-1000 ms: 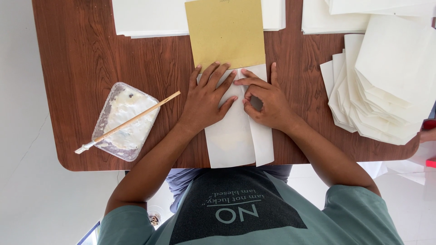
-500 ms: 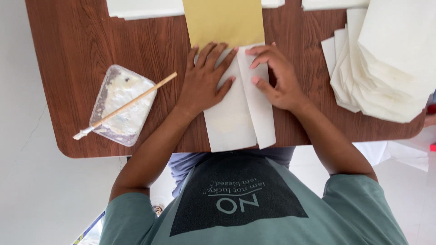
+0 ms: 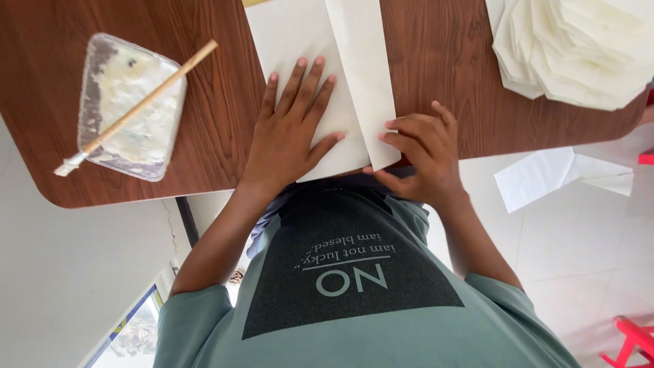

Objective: Manually assembling paper bags by folding paper sheets and applying glue with a brush.

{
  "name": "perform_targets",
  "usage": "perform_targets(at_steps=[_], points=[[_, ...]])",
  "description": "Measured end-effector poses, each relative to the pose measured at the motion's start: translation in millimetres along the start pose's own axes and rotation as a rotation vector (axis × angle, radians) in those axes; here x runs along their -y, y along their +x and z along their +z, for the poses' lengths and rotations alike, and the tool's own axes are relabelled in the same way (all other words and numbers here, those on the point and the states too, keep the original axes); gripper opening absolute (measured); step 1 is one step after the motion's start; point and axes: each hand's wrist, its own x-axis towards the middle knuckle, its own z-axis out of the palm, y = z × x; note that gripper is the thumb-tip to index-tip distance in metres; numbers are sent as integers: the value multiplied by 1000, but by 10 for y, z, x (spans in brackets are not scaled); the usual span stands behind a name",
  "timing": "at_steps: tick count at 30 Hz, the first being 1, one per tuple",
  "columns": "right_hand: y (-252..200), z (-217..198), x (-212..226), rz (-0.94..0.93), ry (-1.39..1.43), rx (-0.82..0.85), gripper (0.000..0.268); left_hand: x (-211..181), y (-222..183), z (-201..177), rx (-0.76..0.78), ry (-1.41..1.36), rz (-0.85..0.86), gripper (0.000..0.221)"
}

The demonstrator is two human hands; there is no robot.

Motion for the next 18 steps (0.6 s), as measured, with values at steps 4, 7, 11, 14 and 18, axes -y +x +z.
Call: perform_targets(at_steps=[4,7,11,14,18], points=[[-131,175,5,-93,-109,-91,10,-73,0,25,9,11,-36,72],[-129,249,40,-146,-153,-139,10,-102,-3,33,25,29,-61,72],[-145,305,25,-190,-129,-151,16,-117,-3,35,13,21,-71,71],[-128,313,6,-208,-114,-143,17,-109,4,28,3,10,-74,71],[-124,294,-19,-210,-83,-115,14,-108,8,40,9,37,-79,73]])
